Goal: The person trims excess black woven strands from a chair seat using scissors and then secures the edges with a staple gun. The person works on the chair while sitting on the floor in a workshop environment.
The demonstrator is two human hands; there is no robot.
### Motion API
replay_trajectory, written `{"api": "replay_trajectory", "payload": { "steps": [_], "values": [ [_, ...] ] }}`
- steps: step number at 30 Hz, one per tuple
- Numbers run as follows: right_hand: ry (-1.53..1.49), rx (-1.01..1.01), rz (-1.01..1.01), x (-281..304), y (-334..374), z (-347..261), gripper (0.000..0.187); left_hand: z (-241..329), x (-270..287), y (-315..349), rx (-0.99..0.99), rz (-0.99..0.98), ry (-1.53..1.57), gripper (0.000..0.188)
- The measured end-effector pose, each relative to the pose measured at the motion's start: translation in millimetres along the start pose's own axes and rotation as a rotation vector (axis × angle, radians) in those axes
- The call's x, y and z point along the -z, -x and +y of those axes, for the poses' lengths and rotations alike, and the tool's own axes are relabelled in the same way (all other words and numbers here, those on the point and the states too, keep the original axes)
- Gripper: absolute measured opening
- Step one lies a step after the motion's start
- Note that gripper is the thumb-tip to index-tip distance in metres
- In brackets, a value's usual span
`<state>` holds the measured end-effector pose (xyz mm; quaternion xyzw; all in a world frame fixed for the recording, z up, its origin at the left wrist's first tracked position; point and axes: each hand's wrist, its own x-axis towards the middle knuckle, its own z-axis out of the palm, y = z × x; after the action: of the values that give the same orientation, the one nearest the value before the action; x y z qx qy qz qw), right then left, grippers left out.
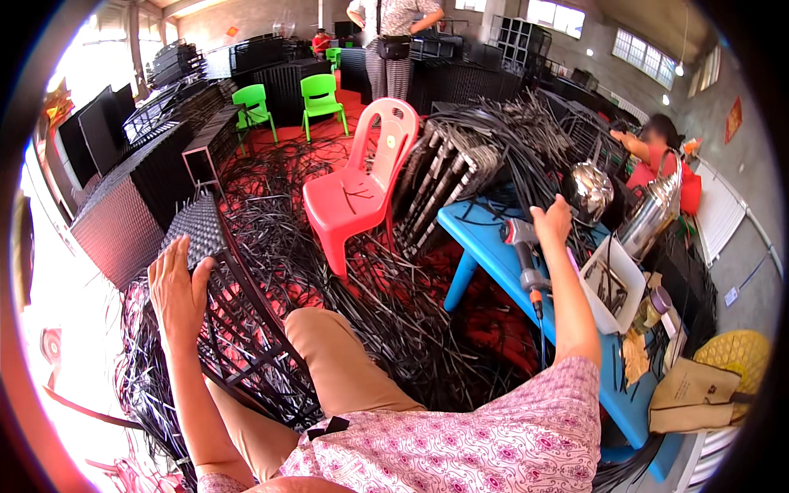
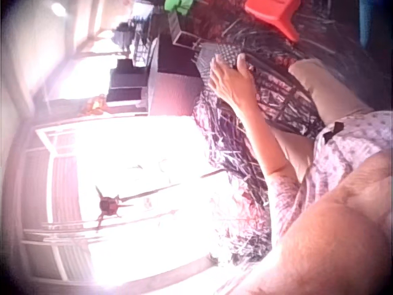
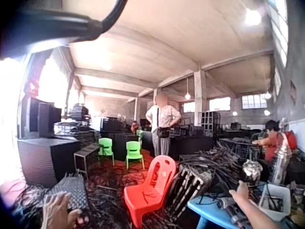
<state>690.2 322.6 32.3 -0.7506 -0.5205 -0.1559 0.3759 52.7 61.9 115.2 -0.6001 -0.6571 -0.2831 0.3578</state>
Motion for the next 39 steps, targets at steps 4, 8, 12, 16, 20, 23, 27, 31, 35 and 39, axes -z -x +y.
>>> {"api": "replay_trajectory", "payload": {
  "steps": [4,8,12,16,20,23,27,31,35,39],
  "values": [
    [-0.225,0.331,0.016,-6,53,-91,0.075,-6,6,7,0.046,-0.255,0.042,0.056],
    [-0.416,0.598,-0.096,-7,129,-162,0.073,-2,11,10,0.024,-0.055,0.052,0.057],
    [-0.571,0.673,-0.272,-1,228,-210,0.07,-7,18,19,0.063,-0.183,0.13,0.06],
    [-0.777,0.447,-0.577,0,310,-220,0.067,-11,14,12,0.022,-0.053,0.009,0.068],
    [-0.862,0.409,-0.727,-13,368,-230,0.064,-13,45,-22,0.209,-0.638,0.042,0.076],
    [-0.846,0.485,-0.781,-9,393,-228,0.062,-37,24,-7,-0.029,0.055,-0.071,0.078],
    [-0.85,0.446,-0.834,-8,395,-213,0.063,-22,39,-31,0.221,-0.639,0.084,0.082],
    [-0.872,0.382,-0.89,-13,408,-201,0.062,-26,24,-9,-0.058,0.222,-0.007,0.076],
    [-0.879,0.276,-1.007,-1,430,-200,0.064,-34,29,2,0.089,-0.378,0.019,0.067],
    [-0.835,0.31,-0.991,7,432,-197,0.068,8,60,17,-0.009,0.013,0.294,0.043]
  ]
}}
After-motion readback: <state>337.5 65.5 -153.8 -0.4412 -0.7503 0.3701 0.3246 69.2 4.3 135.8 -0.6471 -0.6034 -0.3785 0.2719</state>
